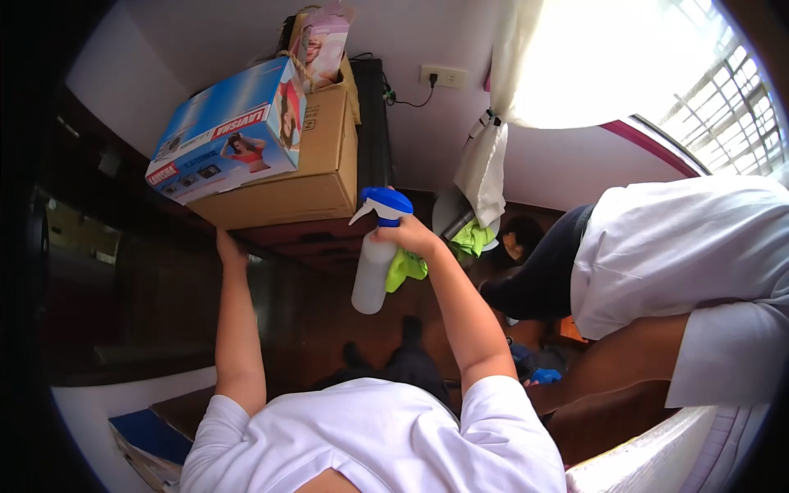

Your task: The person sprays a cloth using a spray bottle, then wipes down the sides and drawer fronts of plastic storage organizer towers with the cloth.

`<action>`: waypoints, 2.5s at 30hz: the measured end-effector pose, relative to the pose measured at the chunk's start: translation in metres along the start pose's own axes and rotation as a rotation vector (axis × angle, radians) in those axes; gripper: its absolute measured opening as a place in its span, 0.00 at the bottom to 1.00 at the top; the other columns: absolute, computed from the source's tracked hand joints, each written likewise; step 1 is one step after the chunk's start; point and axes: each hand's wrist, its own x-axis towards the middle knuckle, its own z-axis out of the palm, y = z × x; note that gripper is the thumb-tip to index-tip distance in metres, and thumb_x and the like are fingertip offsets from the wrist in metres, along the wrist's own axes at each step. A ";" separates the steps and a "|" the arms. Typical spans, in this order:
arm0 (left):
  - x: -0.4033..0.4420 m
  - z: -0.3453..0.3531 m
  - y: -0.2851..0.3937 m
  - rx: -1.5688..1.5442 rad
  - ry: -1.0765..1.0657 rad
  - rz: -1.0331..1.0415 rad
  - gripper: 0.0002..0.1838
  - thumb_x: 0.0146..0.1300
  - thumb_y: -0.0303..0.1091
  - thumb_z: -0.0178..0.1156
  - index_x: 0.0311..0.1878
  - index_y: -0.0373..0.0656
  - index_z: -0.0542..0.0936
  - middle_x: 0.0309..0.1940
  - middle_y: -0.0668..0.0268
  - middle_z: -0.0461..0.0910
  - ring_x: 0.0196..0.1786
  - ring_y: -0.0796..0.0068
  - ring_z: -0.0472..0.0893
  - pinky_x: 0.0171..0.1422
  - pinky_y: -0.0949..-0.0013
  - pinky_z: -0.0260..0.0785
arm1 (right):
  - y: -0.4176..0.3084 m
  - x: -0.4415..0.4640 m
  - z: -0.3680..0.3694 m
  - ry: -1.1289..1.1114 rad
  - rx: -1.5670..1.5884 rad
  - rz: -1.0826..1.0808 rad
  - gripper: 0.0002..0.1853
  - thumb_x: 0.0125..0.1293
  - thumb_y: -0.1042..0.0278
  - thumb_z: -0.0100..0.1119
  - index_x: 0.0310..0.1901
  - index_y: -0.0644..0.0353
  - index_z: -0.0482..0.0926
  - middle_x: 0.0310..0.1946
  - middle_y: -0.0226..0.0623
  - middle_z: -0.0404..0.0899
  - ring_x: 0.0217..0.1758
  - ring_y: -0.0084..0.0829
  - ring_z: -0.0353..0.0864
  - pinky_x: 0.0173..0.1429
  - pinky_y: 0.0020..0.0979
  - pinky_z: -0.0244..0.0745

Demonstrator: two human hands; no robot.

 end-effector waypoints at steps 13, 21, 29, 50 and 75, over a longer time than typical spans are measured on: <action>0.025 -0.012 -0.003 0.128 -0.086 0.052 0.24 0.65 0.44 0.52 0.57 0.34 0.72 0.52 0.60 0.74 0.55 0.65 0.74 0.61 0.62 0.64 | 0.008 -0.026 0.018 0.092 0.091 0.050 0.50 0.44 0.69 0.69 0.69 0.57 0.51 0.44 0.32 0.72 0.49 0.27 0.71 0.55 0.30 0.67; 0.006 -0.005 -0.002 0.111 -0.118 0.093 0.21 0.64 0.41 0.53 0.53 0.32 0.74 0.48 0.61 0.76 0.51 0.69 0.74 0.57 0.64 0.64 | -0.009 -0.051 0.012 0.100 0.134 0.124 0.52 0.43 0.69 0.70 0.70 0.57 0.50 0.44 0.32 0.72 0.49 0.28 0.71 0.55 0.31 0.67; -0.035 0.006 0.018 0.208 0.057 0.123 0.22 0.65 0.40 0.52 0.55 0.32 0.73 0.49 0.60 0.76 0.53 0.69 0.73 0.59 0.65 0.62 | -0.001 -0.032 -0.002 0.013 0.189 0.066 0.55 0.43 0.75 0.67 0.72 0.59 0.41 0.41 0.35 0.78 0.45 0.27 0.77 0.54 0.31 0.70; 0.012 -0.024 0.035 0.199 -0.024 0.003 0.21 0.62 0.43 0.51 0.51 0.37 0.75 0.44 0.60 0.77 0.49 0.64 0.76 0.56 0.59 0.68 | 0.021 -0.034 0.043 -0.166 0.059 0.060 0.43 0.41 0.62 0.68 0.64 0.57 0.65 0.67 0.57 0.55 0.66 0.40 0.65 0.70 0.34 0.55; -0.221 0.078 0.037 0.769 -1.256 0.131 0.51 0.47 0.32 0.70 0.70 0.42 0.48 0.57 0.57 0.67 0.63 0.62 0.68 0.67 0.59 0.59 | -0.076 -0.087 0.072 -0.037 -0.595 -0.115 0.32 0.45 0.59 0.61 0.57 0.49 0.71 0.25 0.42 0.80 0.30 0.45 0.80 0.37 0.39 0.74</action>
